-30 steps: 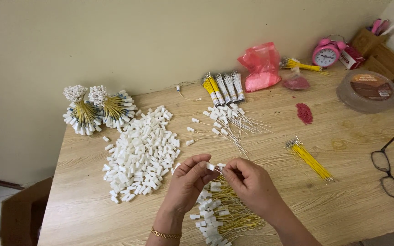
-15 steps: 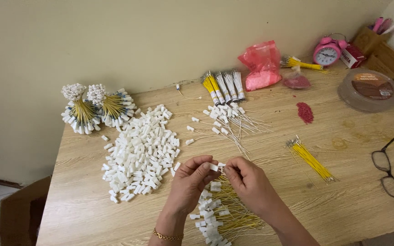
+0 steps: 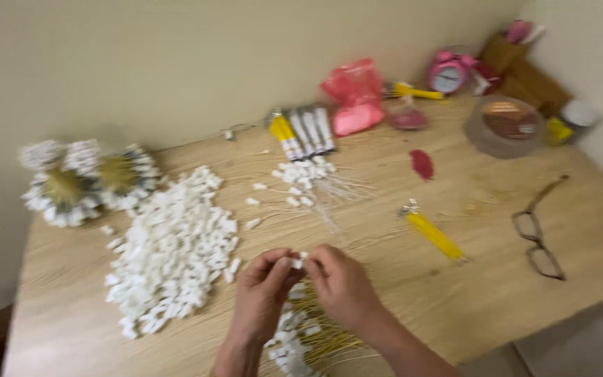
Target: Assembling small white plastic components onto thin yellow sticks on a wooden desk
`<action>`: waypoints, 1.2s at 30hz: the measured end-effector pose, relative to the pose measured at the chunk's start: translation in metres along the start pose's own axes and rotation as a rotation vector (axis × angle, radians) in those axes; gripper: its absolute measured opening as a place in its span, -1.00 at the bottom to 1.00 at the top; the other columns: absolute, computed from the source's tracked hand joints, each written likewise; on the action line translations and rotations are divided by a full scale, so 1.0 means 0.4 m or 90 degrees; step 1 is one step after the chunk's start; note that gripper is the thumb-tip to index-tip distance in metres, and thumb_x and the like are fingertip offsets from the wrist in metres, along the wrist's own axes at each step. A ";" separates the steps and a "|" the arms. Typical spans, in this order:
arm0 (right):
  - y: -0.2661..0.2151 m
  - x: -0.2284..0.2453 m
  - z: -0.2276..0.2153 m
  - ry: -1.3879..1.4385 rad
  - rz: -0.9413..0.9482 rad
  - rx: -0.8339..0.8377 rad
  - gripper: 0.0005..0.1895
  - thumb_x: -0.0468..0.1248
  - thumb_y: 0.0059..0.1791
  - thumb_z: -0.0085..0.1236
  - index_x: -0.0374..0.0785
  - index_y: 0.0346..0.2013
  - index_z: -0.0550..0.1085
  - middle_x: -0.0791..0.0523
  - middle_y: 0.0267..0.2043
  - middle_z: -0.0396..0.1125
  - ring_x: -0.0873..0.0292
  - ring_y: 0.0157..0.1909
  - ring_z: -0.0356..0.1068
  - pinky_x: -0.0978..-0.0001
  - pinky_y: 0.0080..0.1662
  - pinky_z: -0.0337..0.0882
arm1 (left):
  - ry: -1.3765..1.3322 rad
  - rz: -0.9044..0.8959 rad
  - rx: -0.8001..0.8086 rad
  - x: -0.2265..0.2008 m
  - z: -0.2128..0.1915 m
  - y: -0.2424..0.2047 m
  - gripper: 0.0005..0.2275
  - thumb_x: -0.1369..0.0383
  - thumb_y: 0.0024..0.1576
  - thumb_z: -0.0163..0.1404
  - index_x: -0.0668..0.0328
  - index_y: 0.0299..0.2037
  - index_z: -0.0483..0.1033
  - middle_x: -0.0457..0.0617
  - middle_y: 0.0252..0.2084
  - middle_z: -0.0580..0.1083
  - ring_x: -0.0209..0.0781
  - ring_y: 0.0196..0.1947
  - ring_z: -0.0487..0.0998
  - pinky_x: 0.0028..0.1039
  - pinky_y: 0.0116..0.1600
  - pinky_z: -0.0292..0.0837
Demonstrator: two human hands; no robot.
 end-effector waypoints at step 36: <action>0.080 -0.354 -0.289 -0.254 0.282 -0.169 -0.70 -0.13 0.09 -0.19 -0.31 -0.23 0.40 -0.17 -0.33 0.42 -0.30 -0.15 0.43 -0.13 -0.11 0.37 | 1.434 0.429 -0.155 -0.040 -0.206 0.355 -0.84 0.10 -0.07 0.03 -0.17 -0.39 0.58 -0.21 -0.27 0.49 -0.15 -0.13 0.42 -0.24 0.00 0.22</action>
Point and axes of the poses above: each hand's wrist, its own y-axis towards the middle knuckle, its own z-axis out of the palm, x = y × z, the point moved 3 cm from there along y, towards the middle knuckle
